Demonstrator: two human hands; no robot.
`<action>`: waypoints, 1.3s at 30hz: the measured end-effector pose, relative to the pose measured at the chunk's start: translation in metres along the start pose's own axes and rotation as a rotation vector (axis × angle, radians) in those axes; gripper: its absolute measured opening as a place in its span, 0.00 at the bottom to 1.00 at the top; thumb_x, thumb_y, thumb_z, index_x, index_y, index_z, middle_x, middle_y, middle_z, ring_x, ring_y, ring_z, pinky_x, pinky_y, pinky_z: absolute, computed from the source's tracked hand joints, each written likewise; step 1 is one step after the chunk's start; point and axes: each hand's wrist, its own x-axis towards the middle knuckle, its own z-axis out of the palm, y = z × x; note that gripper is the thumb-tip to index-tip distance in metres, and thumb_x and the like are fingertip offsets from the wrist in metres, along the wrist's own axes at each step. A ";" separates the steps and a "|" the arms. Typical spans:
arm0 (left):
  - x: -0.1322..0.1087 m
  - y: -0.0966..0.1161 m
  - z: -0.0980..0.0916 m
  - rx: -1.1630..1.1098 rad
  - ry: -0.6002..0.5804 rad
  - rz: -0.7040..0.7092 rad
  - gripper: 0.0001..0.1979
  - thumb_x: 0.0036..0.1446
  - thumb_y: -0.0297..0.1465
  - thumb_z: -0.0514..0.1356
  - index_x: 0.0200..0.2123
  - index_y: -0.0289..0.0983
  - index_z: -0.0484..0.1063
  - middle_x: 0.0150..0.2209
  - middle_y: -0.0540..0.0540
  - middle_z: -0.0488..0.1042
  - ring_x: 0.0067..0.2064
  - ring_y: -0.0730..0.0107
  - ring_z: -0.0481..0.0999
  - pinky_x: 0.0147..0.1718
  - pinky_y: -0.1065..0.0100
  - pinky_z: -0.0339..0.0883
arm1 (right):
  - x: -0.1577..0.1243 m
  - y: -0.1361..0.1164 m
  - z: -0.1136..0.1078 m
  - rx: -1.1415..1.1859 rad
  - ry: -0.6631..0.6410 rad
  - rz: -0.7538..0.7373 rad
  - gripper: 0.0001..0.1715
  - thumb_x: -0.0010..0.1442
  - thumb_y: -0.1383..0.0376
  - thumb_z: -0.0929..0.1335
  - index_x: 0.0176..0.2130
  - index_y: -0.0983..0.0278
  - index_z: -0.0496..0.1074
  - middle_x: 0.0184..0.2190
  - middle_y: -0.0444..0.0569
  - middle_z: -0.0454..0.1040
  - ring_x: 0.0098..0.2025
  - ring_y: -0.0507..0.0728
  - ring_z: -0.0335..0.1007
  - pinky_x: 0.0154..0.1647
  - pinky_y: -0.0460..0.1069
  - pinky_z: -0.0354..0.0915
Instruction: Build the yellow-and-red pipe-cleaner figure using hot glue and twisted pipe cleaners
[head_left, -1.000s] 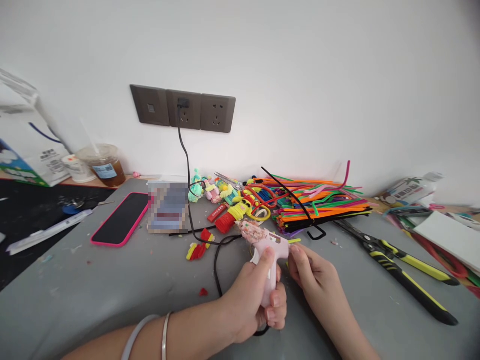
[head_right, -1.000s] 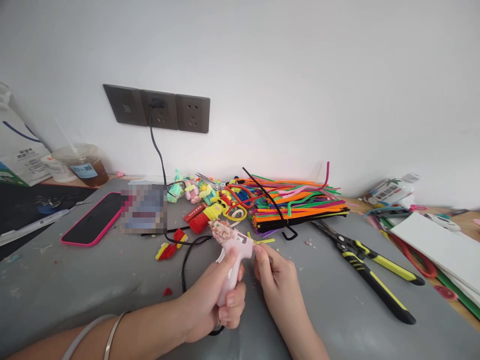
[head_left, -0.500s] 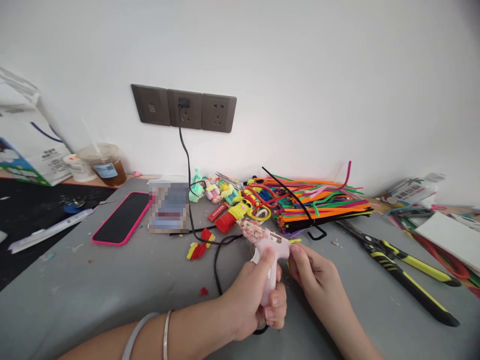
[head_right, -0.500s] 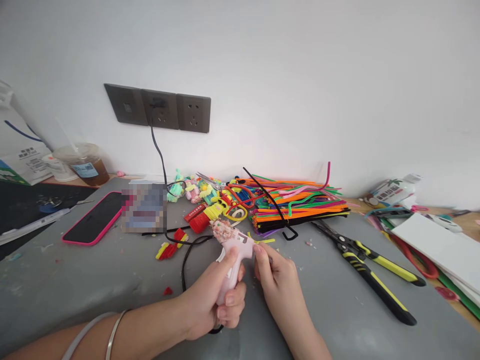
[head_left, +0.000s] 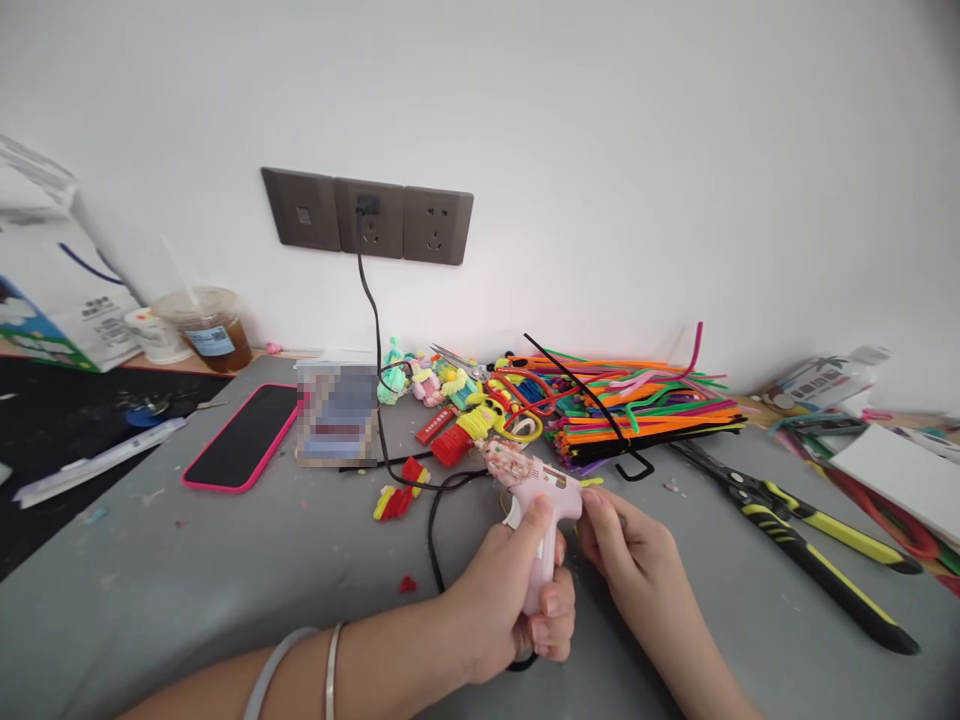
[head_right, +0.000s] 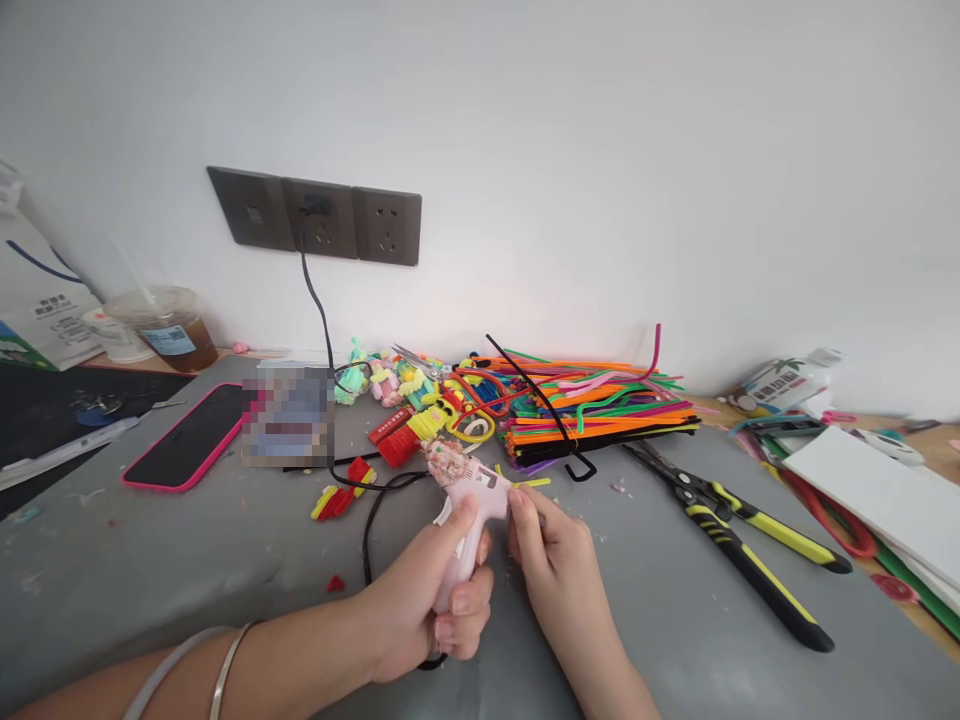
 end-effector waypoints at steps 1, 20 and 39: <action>0.001 0.000 -0.001 0.007 -0.014 -0.001 0.26 0.61 0.58 0.47 0.29 0.41 0.57 0.11 0.59 0.55 0.12 0.80 0.46 0.16 0.73 0.43 | -0.001 0.000 0.000 -0.004 0.009 -0.004 0.29 0.68 0.49 0.57 0.20 0.59 0.56 0.13 0.39 0.57 0.16 0.51 0.54 0.18 0.47 0.52; -0.002 0.010 -0.001 0.074 -0.037 -0.038 0.26 0.62 0.57 0.47 0.28 0.40 0.56 0.12 0.59 0.54 0.13 0.81 0.45 0.17 0.73 0.43 | -0.003 0.002 0.000 -0.042 0.029 0.040 0.29 0.68 0.47 0.57 0.21 0.59 0.56 0.14 0.39 0.57 0.17 0.51 0.54 0.20 0.47 0.51; 0.001 0.007 -0.002 0.216 -0.192 0.188 0.27 0.49 0.58 0.60 0.26 0.39 0.60 0.12 0.58 0.60 0.11 0.79 0.54 0.13 0.73 0.49 | -0.017 0.006 -0.004 0.349 -0.020 0.179 0.30 0.63 0.42 0.62 0.28 0.63 0.71 0.13 0.39 0.57 0.16 0.51 0.53 0.18 0.46 0.55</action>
